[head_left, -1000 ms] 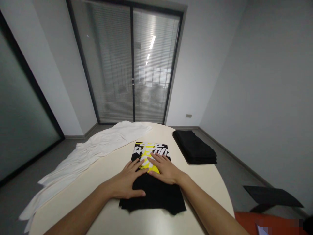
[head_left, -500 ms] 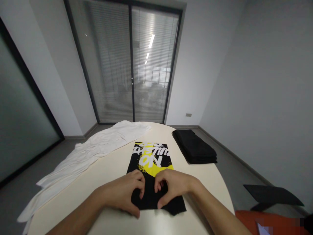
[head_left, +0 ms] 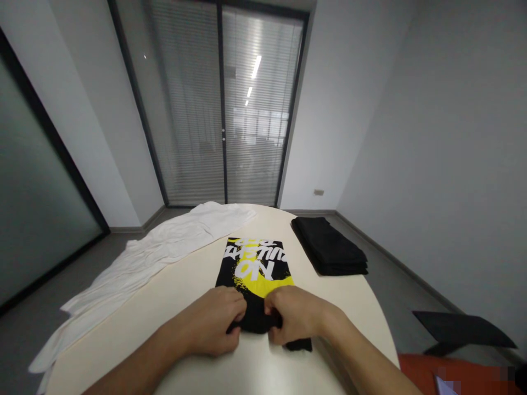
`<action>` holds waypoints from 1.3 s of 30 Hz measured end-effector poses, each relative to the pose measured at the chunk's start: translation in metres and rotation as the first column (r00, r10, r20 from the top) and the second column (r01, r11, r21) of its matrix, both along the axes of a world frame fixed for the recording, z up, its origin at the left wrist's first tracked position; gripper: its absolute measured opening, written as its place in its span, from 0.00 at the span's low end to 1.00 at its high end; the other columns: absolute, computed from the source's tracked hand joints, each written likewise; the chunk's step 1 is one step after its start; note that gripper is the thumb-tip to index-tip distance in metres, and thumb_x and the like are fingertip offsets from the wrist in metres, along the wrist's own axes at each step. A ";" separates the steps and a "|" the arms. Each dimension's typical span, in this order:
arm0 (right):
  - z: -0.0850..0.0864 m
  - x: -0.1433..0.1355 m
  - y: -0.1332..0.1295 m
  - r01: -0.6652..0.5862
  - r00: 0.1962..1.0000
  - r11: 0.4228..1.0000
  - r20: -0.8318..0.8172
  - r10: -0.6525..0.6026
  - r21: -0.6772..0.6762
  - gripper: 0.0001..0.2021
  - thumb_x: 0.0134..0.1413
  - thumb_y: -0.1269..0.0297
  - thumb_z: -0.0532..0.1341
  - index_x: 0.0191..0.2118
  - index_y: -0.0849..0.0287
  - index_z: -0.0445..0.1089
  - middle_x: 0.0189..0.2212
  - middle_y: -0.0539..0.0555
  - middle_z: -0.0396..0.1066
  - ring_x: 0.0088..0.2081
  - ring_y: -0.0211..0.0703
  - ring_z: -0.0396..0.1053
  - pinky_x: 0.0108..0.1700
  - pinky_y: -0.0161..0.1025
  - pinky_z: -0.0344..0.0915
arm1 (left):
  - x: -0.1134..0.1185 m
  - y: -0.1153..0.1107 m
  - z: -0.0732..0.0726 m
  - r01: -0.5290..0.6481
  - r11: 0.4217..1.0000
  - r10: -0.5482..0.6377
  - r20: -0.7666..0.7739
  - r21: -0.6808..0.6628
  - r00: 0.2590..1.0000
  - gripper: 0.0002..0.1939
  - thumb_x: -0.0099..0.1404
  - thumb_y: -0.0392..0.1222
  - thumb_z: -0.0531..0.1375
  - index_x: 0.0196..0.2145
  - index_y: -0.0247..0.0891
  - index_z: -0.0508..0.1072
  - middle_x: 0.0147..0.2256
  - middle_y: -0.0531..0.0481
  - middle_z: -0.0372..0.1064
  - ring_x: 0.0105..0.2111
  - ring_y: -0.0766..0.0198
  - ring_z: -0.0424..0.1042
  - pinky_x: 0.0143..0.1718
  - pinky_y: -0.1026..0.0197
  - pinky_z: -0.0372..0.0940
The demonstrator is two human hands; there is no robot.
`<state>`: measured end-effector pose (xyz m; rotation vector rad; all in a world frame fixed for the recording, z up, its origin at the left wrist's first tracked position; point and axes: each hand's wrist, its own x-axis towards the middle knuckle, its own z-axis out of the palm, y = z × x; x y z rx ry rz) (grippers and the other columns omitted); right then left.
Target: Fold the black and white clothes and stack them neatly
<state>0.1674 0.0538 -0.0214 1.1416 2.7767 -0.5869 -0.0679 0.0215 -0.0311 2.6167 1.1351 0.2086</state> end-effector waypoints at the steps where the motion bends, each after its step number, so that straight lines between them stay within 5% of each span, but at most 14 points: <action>1: 0.001 0.000 0.000 0.004 1.000 0.999 -0.007 -0.004 0.042 0.12 0.42 0.60 0.65 0.35 0.56 0.75 0.29 0.51 0.75 0.29 0.41 0.68 0.29 0.35 0.54 | -0.001 0.002 0.001 -0.030 0.999 0.030 -0.005 0.012 1.000 0.06 0.54 0.35 0.58 0.32 0.41 0.69 0.33 0.51 0.72 0.34 0.59 0.70 0.35 0.59 0.60; 4: 0.006 0.005 0.002 0.030 0.999 0.992 -0.045 -0.025 0.119 0.10 0.47 0.63 0.61 0.37 0.56 0.74 0.30 0.53 0.76 0.30 0.42 0.69 0.31 0.35 0.54 | -0.007 0.006 0.004 -0.091 0.995 0.091 -0.006 0.033 0.996 0.05 0.61 0.39 0.57 0.35 0.42 0.71 0.34 0.52 0.74 0.34 0.58 0.72 0.35 0.59 0.60; 8: 0.007 0.015 0.010 0.066 0.991 0.988 -0.128 -0.048 0.140 0.10 0.53 0.67 0.58 0.40 0.58 0.73 0.32 0.54 0.76 0.32 0.41 0.69 0.33 0.35 0.56 | -0.018 0.007 0.007 -0.060 0.998 0.060 0.011 -0.015 0.998 0.15 0.57 0.45 0.64 0.43 0.43 0.74 0.41 0.49 0.76 0.41 0.54 0.74 0.41 0.58 0.62; 13: -0.003 0.028 0.024 0.080 0.961 0.993 -0.257 -0.100 -0.087 0.12 0.57 0.60 0.61 0.45 0.58 0.73 0.34 0.52 0.75 0.33 0.39 0.68 0.35 0.33 0.59 | -0.029 0.023 -0.002 -0.113 0.982 0.140 0.181 -0.154 0.973 0.11 0.65 0.46 0.59 0.44 0.44 0.76 0.41 0.50 0.78 0.39 0.57 0.75 0.40 0.61 0.63; 18: -0.002 0.047 0.026 0.057 0.957 0.934 -0.246 -0.151 -0.353 0.42 0.31 0.52 0.76 0.57 0.57 0.69 0.51 0.55 0.71 0.49 0.49 0.68 0.52 0.38 0.63 | -0.031 0.045 -0.027 -0.166 0.929 0.318 0.483 -0.331 0.816 0.12 0.62 0.48 0.62 0.40 0.39 0.77 0.38 0.50 0.78 0.38 0.58 0.74 0.39 0.61 0.66; 21: 0.003 0.059 0.024 0.089 0.957 0.914 -0.220 -0.189 -0.396 0.50 0.26 0.52 0.77 0.61 0.59 0.65 0.58 0.59 0.67 0.57 0.55 0.64 0.61 0.43 0.58 | -0.028 0.053 -0.040 -0.140 0.902 0.383 0.603 -0.409 0.700 0.13 0.62 0.48 0.63 0.40 0.37 0.77 0.40 0.48 0.78 0.41 0.55 0.74 0.42 0.59 0.67; 24: 0.001 0.066 0.028 0.070 0.935 0.917 -0.295 -0.198 -0.394 0.49 0.27 0.51 0.77 0.61 0.60 0.66 0.58 0.60 0.68 0.57 0.57 0.64 0.63 0.46 0.57 | -0.024 0.059 -0.047 -0.175 0.866 0.473 0.653 -0.468 0.592 0.15 0.61 0.52 0.64 0.38 0.37 0.75 0.35 0.49 0.77 0.38 0.55 0.75 0.40 0.58 0.68; 27: -0.007 0.065 0.037 0.074 0.889 0.921 -0.392 -0.235 -0.383 0.34 0.40 0.51 0.72 0.55 0.60 0.72 0.49 0.55 0.75 0.50 0.53 0.70 0.58 0.45 0.63 | -0.022 0.060 -0.048 -0.246 0.838 0.537 0.652 -0.488 0.536 0.19 0.61 0.57 0.63 0.37 0.37 0.74 0.33 0.49 0.76 0.34 0.56 0.74 0.35 0.58 0.68; 29: -0.014 0.064 0.042 0.139 0.871 0.928 -0.403 -0.280 -0.345 0.23 0.47 0.53 0.69 0.47 0.61 0.76 0.41 0.52 0.77 0.42 0.49 0.71 0.49 0.42 0.68 | -0.022 0.059 -0.045 -0.272 0.853 0.517 0.646 -0.446 0.561 0.19 0.63 0.57 0.61 0.39 0.37 0.73 0.34 0.49 0.76 0.36 0.55 0.74 0.37 0.58 0.68; 33: -0.022 0.066 0.048 0.188 0.866 0.954 -0.418 -0.273 -0.234 0.16 0.49 0.56 0.67 0.40 0.62 0.75 0.33 0.50 0.74 0.35 0.42 0.68 0.38 0.36 0.66 | -0.032 0.050 -0.031 -0.273 0.921 0.385 0.555 -0.277 0.737 0.16 0.68 0.54 0.57 0.45 0.40 0.73 0.41 0.48 0.76 0.42 0.54 0.73 0.45 0.56 0.66; 36: -0.021 0.069 0.046 0.156 0.881 0.954 -0.401 -0.251 -0.256 0.14 0.51 0.57 0.65 0.39 0.62 0.74 0.32 0.50 0.73 0.33 0.41 0.67 0.36 0.35 0.66 | -0.040 0.044 -0.022 -0.231 0.942 0.322 0.462 -0.242 0.826 0.15 0.71 0.52 0.54 0.49 0.43 0.70 0.43 0.49 0.76 0.42 0.56 0.73 0.47 0.56 0.64; 39: -0.012 0.071 0.040 0.140 0.867 0.930 -0.411 -0.281 -0.340 0.18 0.54 0.54 0.64 0.44 0.62 0.73 0.39 0.53 0.75 0.39 0.45 0.70 0.42 0.38 0.68 | -0.042 0.042 -0.018 -0.183 0.950 0.288 0.488 -0.252 0.824 0.14 0.72 0.52 0.53 0.48 0.42 0.69 0.43 0.49 0.74 0.43 0.57 0.72 0.47 0.57 0.64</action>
